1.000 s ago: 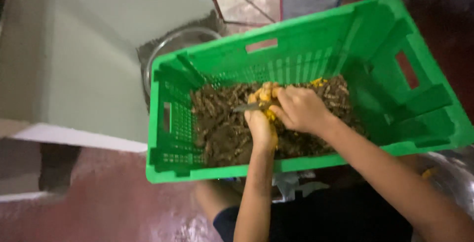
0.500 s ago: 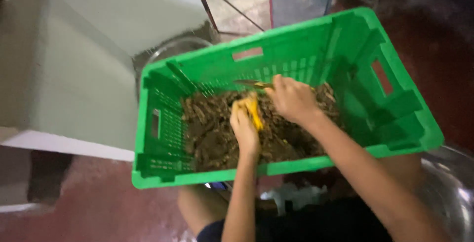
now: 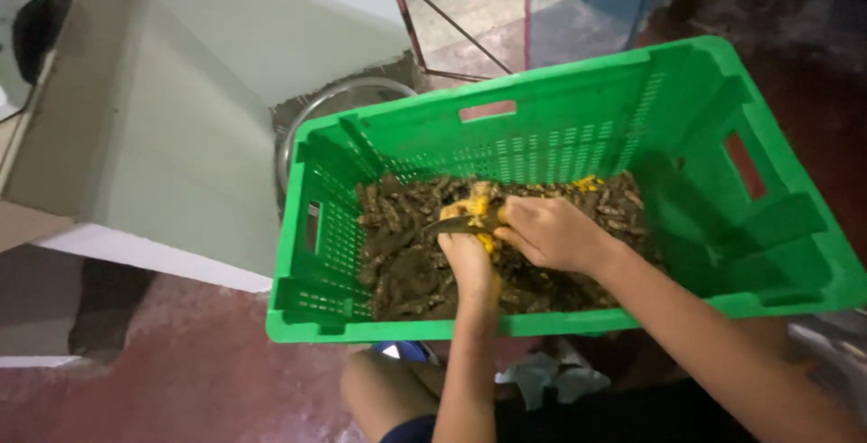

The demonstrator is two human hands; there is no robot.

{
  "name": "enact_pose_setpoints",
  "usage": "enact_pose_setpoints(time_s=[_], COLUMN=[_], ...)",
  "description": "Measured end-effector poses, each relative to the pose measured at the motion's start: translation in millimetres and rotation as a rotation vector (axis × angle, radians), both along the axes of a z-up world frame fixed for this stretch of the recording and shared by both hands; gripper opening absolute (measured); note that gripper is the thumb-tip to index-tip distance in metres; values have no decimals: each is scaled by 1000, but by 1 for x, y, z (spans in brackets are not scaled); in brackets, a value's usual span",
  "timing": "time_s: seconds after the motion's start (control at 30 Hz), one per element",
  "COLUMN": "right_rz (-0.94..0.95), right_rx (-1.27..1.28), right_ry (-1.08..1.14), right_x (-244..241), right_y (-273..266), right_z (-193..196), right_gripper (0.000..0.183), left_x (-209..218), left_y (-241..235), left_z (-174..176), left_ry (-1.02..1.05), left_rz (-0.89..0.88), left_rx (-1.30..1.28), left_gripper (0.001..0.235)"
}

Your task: Scraping the skin off turmeric roots using a knife inside a plastic crate.

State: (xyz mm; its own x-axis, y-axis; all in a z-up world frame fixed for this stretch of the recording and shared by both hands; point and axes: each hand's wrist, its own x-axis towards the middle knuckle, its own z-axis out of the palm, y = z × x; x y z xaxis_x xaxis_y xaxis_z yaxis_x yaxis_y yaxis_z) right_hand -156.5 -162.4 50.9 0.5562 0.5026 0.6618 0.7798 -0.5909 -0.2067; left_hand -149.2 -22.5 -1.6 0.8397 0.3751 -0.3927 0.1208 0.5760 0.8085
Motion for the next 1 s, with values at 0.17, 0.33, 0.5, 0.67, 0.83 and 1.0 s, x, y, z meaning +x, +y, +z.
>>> enact_pose_setpoints(time_s=[0.17, 0.33, 0.5, 0.67, 0.83, 1.0], right_rz=[-26, -13, -111, -271, -372, -143], right_rx=[-52, -78, -61, -87, 33, -36], right_ry=[-13, -34, -26, -12, 118, 65], right_x=[6, 3, 12, 18, 21, 11], right_y=[-12, -11, -16, -26, -36, -4], right_z=[-3, -5, -20, -26, -29, -36], right_gripper=[24, 25, 31, 23, 26, 21], left_x=[26, 19, 19, 6, -3, 19], left_y=[7, -6, -2, -2, -1, 9], left_z=[-74, -31, -29, -6, 11, -34], left_ry=[6, -85, -105, -203, -239, -47], left_rz=[-86, -125, -91, -195, -185, -103], left_rx=[-1, -65, 62, -51, -69, -42], left_gripper=[42, 59, 24, 31, 25, 21])
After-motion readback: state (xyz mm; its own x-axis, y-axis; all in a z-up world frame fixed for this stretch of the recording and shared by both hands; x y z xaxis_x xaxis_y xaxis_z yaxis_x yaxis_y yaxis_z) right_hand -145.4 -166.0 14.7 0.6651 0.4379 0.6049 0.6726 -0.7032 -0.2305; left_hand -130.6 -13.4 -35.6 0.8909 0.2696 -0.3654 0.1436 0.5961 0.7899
